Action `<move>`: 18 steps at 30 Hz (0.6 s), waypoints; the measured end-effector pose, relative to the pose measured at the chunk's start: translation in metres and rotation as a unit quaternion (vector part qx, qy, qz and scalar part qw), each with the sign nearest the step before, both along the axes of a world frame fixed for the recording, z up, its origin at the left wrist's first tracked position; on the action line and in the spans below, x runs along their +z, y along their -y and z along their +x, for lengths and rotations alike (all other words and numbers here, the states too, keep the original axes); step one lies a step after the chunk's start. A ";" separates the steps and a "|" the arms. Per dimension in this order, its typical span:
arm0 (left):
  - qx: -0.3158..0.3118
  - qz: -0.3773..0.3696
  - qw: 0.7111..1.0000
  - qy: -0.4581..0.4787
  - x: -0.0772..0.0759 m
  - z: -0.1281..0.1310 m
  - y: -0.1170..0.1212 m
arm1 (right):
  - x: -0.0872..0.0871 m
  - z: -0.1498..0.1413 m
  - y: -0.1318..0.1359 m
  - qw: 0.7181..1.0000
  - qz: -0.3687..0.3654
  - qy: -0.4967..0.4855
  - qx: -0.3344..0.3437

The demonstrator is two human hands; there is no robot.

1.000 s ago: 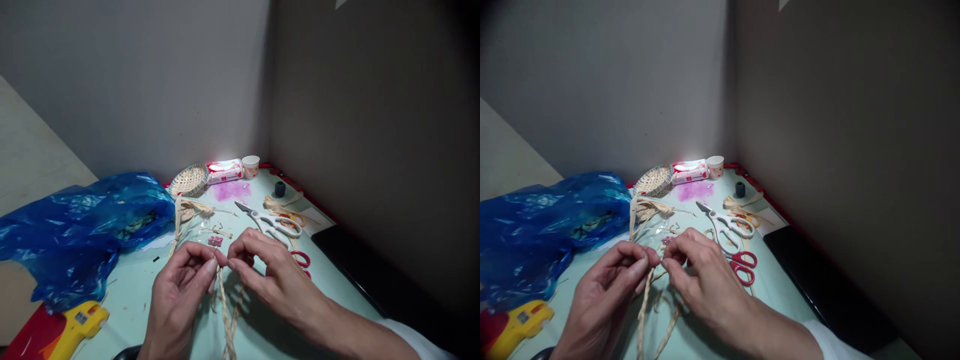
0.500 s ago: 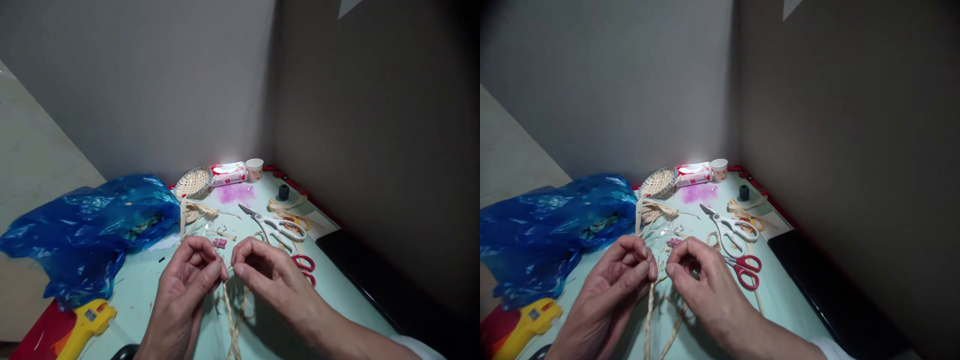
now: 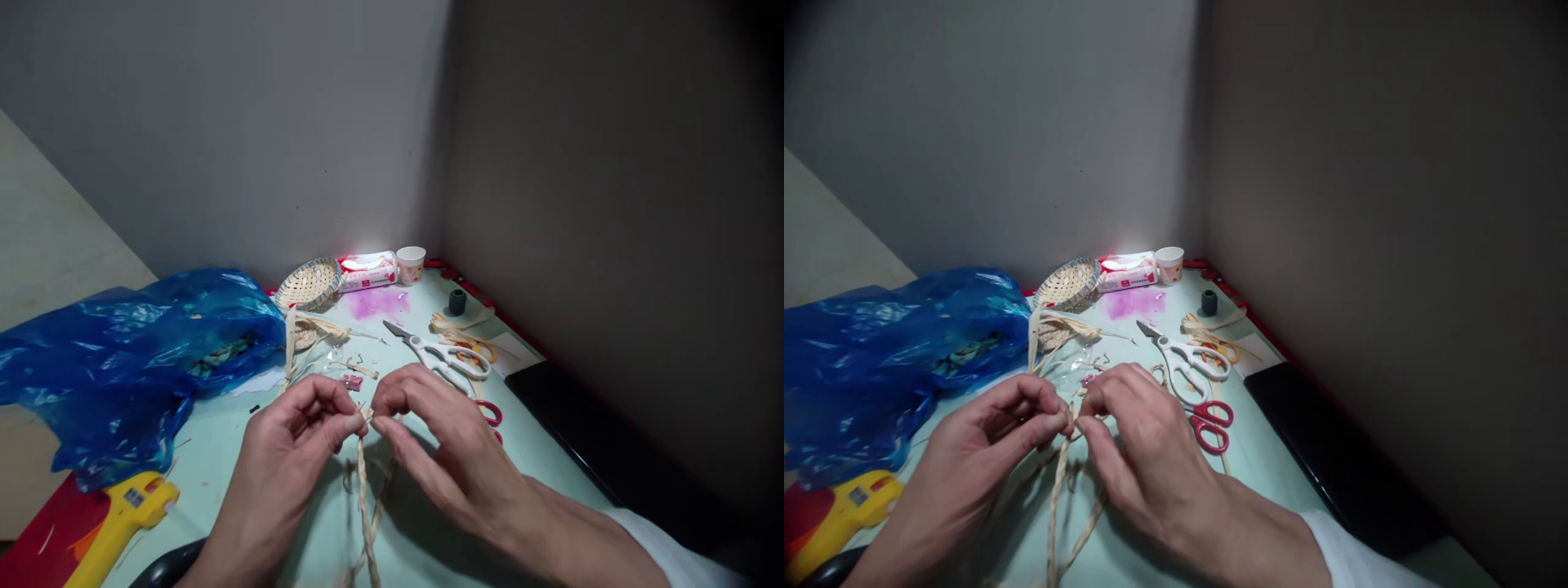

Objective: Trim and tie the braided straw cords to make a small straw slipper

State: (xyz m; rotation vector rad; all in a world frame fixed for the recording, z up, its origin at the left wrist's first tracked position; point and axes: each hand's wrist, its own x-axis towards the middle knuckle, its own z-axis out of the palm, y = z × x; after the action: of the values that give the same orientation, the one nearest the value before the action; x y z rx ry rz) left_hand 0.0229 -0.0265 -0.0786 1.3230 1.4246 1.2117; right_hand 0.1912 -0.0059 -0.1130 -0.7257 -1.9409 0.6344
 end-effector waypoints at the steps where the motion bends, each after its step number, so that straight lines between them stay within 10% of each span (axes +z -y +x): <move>1: 0.008 -0.004 1.000 -0.013 0.001 0.001 0.000 | -0.001 0.000 0.000 0.999 0.032 0.018 -0.008; 8: -0.005 -0.006 0.996 -0.085 0.003 0.004 0.003 | 0.000 0.003 -0.005 0.965 0.211 0.149 -0.045; 18: -0.042 -0.025 0.992 -0.113 0.000 0.006 0.003 | 0.008 0.005 -0.003 0.945 0.270 0.178 -0.041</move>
State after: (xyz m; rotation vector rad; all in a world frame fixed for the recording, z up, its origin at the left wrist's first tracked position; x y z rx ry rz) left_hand 0.0288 -0.0297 -0.0790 1.5069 1.5310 0.9889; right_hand 0.1965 -0.0028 -0.1055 -0.5877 -2.2570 -0.1043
